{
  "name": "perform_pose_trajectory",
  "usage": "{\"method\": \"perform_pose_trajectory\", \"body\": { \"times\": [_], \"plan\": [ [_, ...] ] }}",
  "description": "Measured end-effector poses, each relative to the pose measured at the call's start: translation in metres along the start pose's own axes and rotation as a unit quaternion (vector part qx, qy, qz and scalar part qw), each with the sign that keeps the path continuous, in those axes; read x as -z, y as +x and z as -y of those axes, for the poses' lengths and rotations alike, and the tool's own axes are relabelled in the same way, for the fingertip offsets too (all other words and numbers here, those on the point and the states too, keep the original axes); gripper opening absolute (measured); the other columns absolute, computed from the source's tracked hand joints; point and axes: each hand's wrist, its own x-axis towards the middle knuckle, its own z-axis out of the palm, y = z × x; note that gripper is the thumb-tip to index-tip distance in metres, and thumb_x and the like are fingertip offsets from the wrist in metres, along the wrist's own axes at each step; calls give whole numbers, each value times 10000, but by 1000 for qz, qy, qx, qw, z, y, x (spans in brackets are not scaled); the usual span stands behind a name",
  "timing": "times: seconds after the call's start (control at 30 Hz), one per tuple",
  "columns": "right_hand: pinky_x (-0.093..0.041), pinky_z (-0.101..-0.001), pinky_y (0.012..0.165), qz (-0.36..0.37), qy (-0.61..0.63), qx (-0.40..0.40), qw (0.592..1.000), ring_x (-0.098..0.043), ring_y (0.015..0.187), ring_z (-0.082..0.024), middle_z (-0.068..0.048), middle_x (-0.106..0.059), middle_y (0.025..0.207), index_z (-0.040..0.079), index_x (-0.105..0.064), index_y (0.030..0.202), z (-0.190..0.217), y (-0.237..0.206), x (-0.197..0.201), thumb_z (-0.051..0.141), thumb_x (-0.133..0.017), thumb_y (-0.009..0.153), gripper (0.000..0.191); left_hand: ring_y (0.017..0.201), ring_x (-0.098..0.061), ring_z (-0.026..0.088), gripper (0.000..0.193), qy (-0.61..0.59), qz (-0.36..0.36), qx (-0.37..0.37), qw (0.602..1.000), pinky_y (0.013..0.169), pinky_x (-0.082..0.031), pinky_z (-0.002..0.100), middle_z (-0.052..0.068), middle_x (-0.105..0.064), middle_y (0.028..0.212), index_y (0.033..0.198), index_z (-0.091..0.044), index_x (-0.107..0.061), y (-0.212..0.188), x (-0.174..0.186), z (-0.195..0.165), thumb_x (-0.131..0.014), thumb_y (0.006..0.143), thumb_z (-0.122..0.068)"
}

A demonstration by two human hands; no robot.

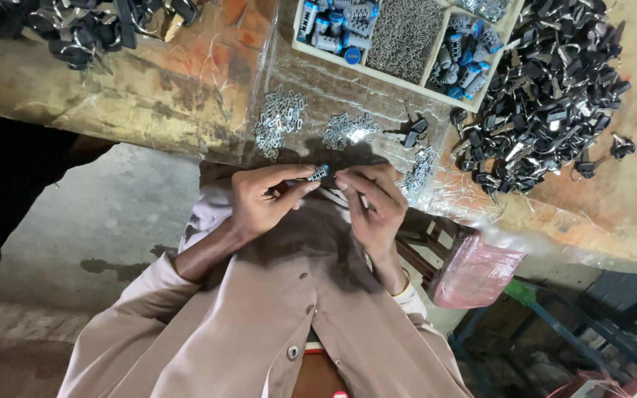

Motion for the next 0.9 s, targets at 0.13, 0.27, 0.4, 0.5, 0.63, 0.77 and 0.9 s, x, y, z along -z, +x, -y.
{"method": "perform_pose_trajectory", "body": {
  "times": [0.13,0.27,0.4,0.5,0.63,0.77,0.9],
  "plan": [
    [-498,-263,901,-5,84,-72,994,-676,944,-133,-47,-770,990,14,-656,1206,-3,-6,-9,-13,-844,884,374,698,-722,89,253,25,3,-6,1000,575,-589,222,114,-774,1156,1150,-7,-742,0,0,0,-803,906,21],
    [-504,-255,915,19,119,-121,985,-711,957,-97,-56,-773,1009,10,-580,1289,-2,-9,-10,1,-840,899,468,687,-721,99,274,51,12,-18,998,588,-588,230,112,-772,1177,1164,-13,-745,1,1,-2,-806,899,15],
    [-489,-268,904,35,65,-95,993,-662,946,-123,-21,-779,965,28,-593,1289,1,-7,-7,30,-844,887,473,696,-739,114,269,81,13,-46,996,594,-591,236,113,-769,1178,1165,-9,-741,2,2,-3,-803,904,13],
    [-412,-307,933,59,-68,-6,996,-656,925,-133,3,-765,1005,183,-725,1124,1,-2,-3,88,-915,859,340,685,-743,122,254,106,14,-60,992,587,-596,241,118,-773,1158,1140,-8,-751,2,2,-3,-818,896,2],
    [-373,-372,1022,71,-123,-31,989,-539,1221,-244,-50,-609,1281,179,-787,1240,0,6,12,140,-868,899,352,810,-773,143,232,72,7,-71,995,655,-638,240,133,-763,1175,1150,-1,-740,3,0,-2,-800,926,8],
    [-253,-560,1118,40,-275,21,960,-343,1386,-397,-147,-498,1484,118,-761,1227,-5,11,23,329,-904,832,470,786,-758,123,228,41,5,-36,999,620,-625,227,144,-767,1156,1135,13,-740,3,0,-2,-805,917,11],
    [-292,-533,1100,83,-219,89,968,-381,1356,-351,-54,-561,1406,190,-753,1123,-10,-1,35,303,-899,817,357,708,-737,94,214,21,-1,12,1000,558,-597,210,140,-779,1122,1098,15,-753,4,-1,-2,-820,895,6]
  ]
}}
